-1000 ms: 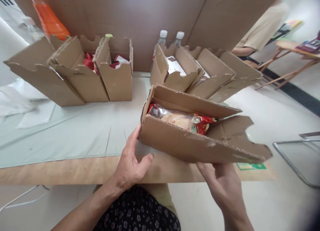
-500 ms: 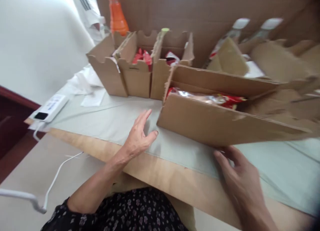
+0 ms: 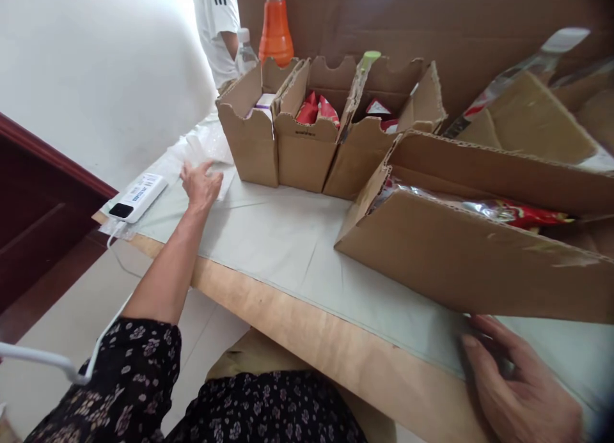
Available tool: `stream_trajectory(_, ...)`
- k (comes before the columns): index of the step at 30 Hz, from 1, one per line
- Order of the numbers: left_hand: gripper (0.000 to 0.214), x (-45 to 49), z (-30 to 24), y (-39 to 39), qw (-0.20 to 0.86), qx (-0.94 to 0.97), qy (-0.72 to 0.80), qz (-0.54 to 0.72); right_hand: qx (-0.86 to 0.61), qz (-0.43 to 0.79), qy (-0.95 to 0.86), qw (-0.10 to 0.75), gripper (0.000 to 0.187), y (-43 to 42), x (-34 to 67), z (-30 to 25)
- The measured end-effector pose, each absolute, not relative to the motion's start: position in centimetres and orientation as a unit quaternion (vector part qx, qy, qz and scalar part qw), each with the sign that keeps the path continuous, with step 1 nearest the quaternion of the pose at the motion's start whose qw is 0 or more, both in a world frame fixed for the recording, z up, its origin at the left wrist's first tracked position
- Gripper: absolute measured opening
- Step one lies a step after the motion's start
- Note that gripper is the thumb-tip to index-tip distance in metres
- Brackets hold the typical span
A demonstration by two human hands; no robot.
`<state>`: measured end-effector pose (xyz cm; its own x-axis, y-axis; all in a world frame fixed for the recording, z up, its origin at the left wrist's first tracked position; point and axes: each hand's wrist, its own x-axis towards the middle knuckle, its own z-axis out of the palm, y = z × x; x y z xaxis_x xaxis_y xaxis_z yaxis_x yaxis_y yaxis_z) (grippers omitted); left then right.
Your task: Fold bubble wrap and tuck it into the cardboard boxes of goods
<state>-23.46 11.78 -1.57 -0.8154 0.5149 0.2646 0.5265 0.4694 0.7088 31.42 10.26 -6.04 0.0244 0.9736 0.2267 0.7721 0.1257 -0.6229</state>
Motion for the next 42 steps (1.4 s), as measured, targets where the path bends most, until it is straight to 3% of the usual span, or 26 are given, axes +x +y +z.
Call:
stream_trajectory(5, 0.034, -22.2, -0.9, 11.4, 0.053, -0.314, -0.870, -0.377, -0.708, 0.194, -0.620, 0.277, 0.061, 10.1, 31.7, -6.1)
stream_trajectory(7, 0.036, -19.6, -0.7, 8.6, 0.083, -0.344, -0.858, -0.373, -0.723, 0.182, -0.602, 0.286, 0.065, 10.0, 31.9, -6.2)
stream_trajectory(12, 0.023, -6.3, -1.8, 0.0, 0.115, -0.580, -0.740, -0.320, -0.647, 0.091, -0.592, 0.471, 0.037, 9.0, 31.1, -6.5)
stream_trajectory(17, 0.048, 5.6, -1.8, -4.2, -0.099, -0.773, -0.561, -0.280, -0.520, 0.041, -0.665, 0.535, 0.018, 7.0, 29.7, -5.9)
stream_trajectory(20, 0.044, 6.4, -1.2, -4.7, -0.145, -0.809, -0.479, -0.307, -0.490, 0.039, -0.698, 0.522, 0.018, 5.8, 30.0, -5.5)
stream_trajectory(24, 0.034, 1.6, -2.0, -3.1, -0.022, -0.693, -0.642, -0.326, -0.455, 0.107, -0.747, 0.472, 0.016, 4.5, 29.4, -4.4)
stream_trajectory(28, 0.055, -2.4, -4.9, -0.8, 0.037, -0.608, -0.753, -0.249, -0.399, 0.123, -0.821, 0.389, 0.020, 3.6, 24.9, -3.2)
stream_trajectory(31, 0.036, -2.3, -6.6, 0.0, 0.000, -0.600, -0.764, -0.237, -0.386, 0.105, -0.874, 0.277, 0.043, 3.7, 20.6, -3.5)
stream_trajectory(33, 0.018, -1.6, -6.6, -0.1, -0.010, -0.596, -0.754, -0.278, -0.396, 0.107, -0.881, 0.235, 0.029, 4.2, 19.2, -4.2)
stream_trajectory(35, 0.012, -1.1, -5.8, -0.6, -0.032, -0.583, -0.741, -0.332, -0.420, 0.154, -0.849, 0.280, 0.015, 4.7, 19.8, -4.7)
stream_trajectory(39, 0.015, -1.3, -3.3, -1.9, -0.200, -0.490, -0.749, -0.398, -0.528, 0.313, -0.659, 0.435, 0.018, 3.8, 25.1, -4.8)
stream_trajectory(42, 0.031, -1.6, -2.5, -2.2, -0.310, -0.452, -0.734, -0.401, -0.605, 0.366, -0.527, 0.472, 0.024, 1.3, 28.8, -4.9)
